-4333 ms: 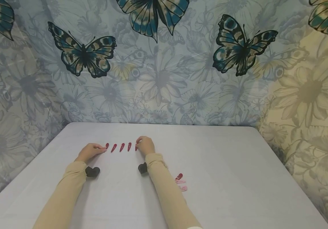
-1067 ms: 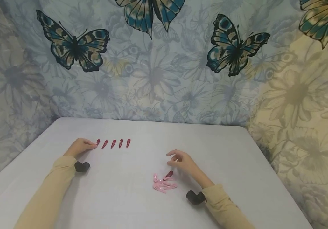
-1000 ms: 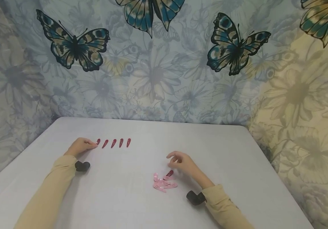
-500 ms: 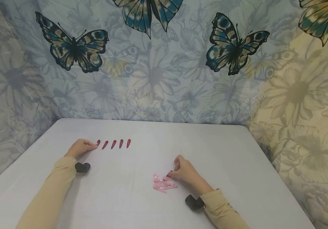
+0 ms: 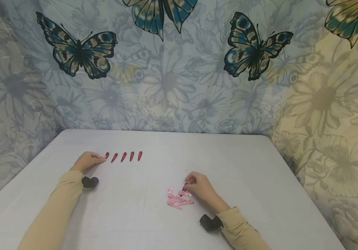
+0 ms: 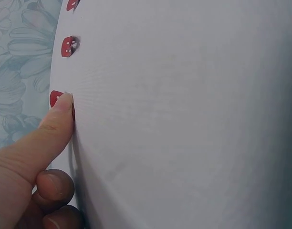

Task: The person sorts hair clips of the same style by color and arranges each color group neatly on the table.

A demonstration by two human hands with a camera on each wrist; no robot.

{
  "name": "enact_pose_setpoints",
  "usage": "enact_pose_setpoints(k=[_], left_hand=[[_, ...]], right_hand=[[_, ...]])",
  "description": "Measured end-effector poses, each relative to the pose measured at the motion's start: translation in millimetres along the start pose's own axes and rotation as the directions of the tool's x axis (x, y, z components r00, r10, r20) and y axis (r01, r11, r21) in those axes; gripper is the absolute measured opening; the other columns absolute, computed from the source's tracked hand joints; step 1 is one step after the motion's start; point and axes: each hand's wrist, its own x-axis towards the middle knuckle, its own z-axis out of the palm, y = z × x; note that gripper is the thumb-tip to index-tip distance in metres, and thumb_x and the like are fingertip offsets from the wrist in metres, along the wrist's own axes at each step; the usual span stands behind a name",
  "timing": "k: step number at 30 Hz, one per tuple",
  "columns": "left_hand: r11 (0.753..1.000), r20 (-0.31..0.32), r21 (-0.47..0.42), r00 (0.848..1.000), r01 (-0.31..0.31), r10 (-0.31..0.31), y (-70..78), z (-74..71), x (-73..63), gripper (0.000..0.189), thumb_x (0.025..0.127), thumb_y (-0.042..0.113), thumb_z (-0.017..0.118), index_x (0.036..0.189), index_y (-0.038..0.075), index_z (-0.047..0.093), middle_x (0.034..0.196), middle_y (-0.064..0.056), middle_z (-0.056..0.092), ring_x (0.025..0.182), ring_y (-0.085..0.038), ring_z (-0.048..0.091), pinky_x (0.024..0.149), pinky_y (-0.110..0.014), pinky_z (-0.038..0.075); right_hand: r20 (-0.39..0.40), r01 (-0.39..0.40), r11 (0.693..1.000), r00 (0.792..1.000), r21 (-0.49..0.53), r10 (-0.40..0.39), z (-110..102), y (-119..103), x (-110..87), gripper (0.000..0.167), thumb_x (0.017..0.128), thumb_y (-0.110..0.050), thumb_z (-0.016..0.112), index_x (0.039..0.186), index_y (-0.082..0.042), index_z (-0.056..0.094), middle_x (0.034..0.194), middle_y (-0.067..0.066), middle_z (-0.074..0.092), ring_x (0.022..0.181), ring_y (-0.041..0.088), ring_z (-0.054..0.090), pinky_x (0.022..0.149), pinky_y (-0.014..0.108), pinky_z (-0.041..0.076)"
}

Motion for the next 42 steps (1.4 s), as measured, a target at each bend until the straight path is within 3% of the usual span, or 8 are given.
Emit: enact_pose_setpoints(k=[4, 11, 20, 27, 33, 37, 42], left_hand=[[1.000, 0.002, 0.001, 1.000, -0.005, 0.005, 0.7, -1.0, -0.6, 0.031, 0.090, 0.028, 0.069, 0.101, -0.001, 0.073, 0.117, -0.023, 0.065, 0.088, -0.024, 0.052, 0.074, -0.031, 0.039], [1.000, 0.002, -0.007, 1.000, -0.004, 0.004, 0.4, -1.1, -1.5, 0.031, 0.090, 0.028, 0.069, 0.100, -0.002, 0.072, 0.118, -0.024, 0.064, 0.089, -0.025, 0.053, 0.075, -0.033, 0.040], [1.000, 0.010, -0.005, 1.000, 0.007, -0.007, -0.5, -1.5, -2.7, 0.030, 0.090, 0.027, 0.068, 0.100, -0.001, 0.071, 0.114, -0.022, 0.065, 0.087, -0.024, 0.052, 0.072, -0.031, 0.038], [1.000, 0.011, -0.001, 1.000, 0.000, 0.000, -1.3, -0.5, -0.9, 0.030, 0.090, 0.027, 0.069, 0.100, -0.001, 0.072, 0.119, -0.024, 0.064, 0.090, -0.025, 0.055, 0.077, -0.035, 0.042], [1.000, 0.010, -0.007, 1.000, 0.009, -0.009, -1.2, 1.2, 1.0, 0.029, 0.089, 0.027, 0.070, 0.100, 0.000, 0.073, 0.118, -0.023, 0.065, 0.086, -0.023, 0.053, 0.071, -0.030, 0.039], [1.000, 0.012, -0.007, 1.000, 0.019, -0.019, 0.0, 1.4, 1.3, 0.029, 0.090, 0.027, 0.070, 0.101, 0.000, 0.073, 0.119, -0.023, 0.065, 0.086, -0.023, 0.053, 0.072, -0.031, 0.039], [1.000, 0.009, -0.005, 1.000, 0.000, 0.000, 0.1, 0.3, -0.2, 0.029, 0.090, 0.026, 0.070, 0.101, -0.001, 0.073, 0.122, -0.025, 0.064, 0.095, -0.030, 0.058, 0.082, -0.040, 0.045]], right_hand=[[0.039, 0.004, 0.999, 0.999, 0.032, -0.006, 0, 0, 2.3, 0.017, 0.087, -0.001, 0.067, 0.101, 0.008, 0.064, 0.085, 0.009, 0.064, 0.076, 0.009, 0.053, 0.066, 0.018, 0.045], [0.114, 0.066, 0.996, 0.992, -0.065, -0.058, -3, -3, 2.0, 0.010, 0.092, -0.005, 0.061, 0.093, 0.002, 0.068, 0.092, 0.010, 0.068, 0.085, 0.012, 0.053, 0.074, 0.022, 0.046], [0.143, 0.111, 0.993, 0.984, -0.029, -0.106, -6, -3, 8.9, 0.008, 0.096, -0.004, 0.055, 0.092, 0.000, 0.061, 0.086, 0.009, 0.061, 0.079, 0.013, 0.047, 0.069, 0.022, 0.038], [0.086, 0.084, 0.996, 0.993, 0.019, -0.085, -11, -1, 15.7, 0.015, 0.092, -0.006, 0.062, 0.105, 0.002, 0.059, 0.072, 0.011, 0.063, 0.058, 0.008, 0.041, 0.053, 0.021, 0.035], [0.045, 0.069, 0.997, 0.996, 0.042, -0.071, -14, 0, 21.9, 0.010, 0.089, -0.006, 0.067, 0.091, 0.003, 0.064, 0.074, 0.009, 0.066, 0.064, 0.007, 0.048, 0.058, 0.022, 0.037], [0.074, 0.036, 0.999, 0.997, 0.035, -0.039, -14, -1, 26.4, 0.017, 0.087, -0.006, 0.070, 0.098, 0.005, 0.066, 0.082, 0.011, 0.067, 0.069, 0.011, 0.051, 0.059, 0.022, 0.039], [0.104, -0.015, 1.000, 0.994, 0.024, 0.013, -12, -5, 33.1, 0.026, 0.086, -0.006, 0.071, 0.108, 0.006, 0.066, 0.087, 0.012, 0.066, 0.071, 0.013, 0.050, 0.059, 0.023, 0.040]])
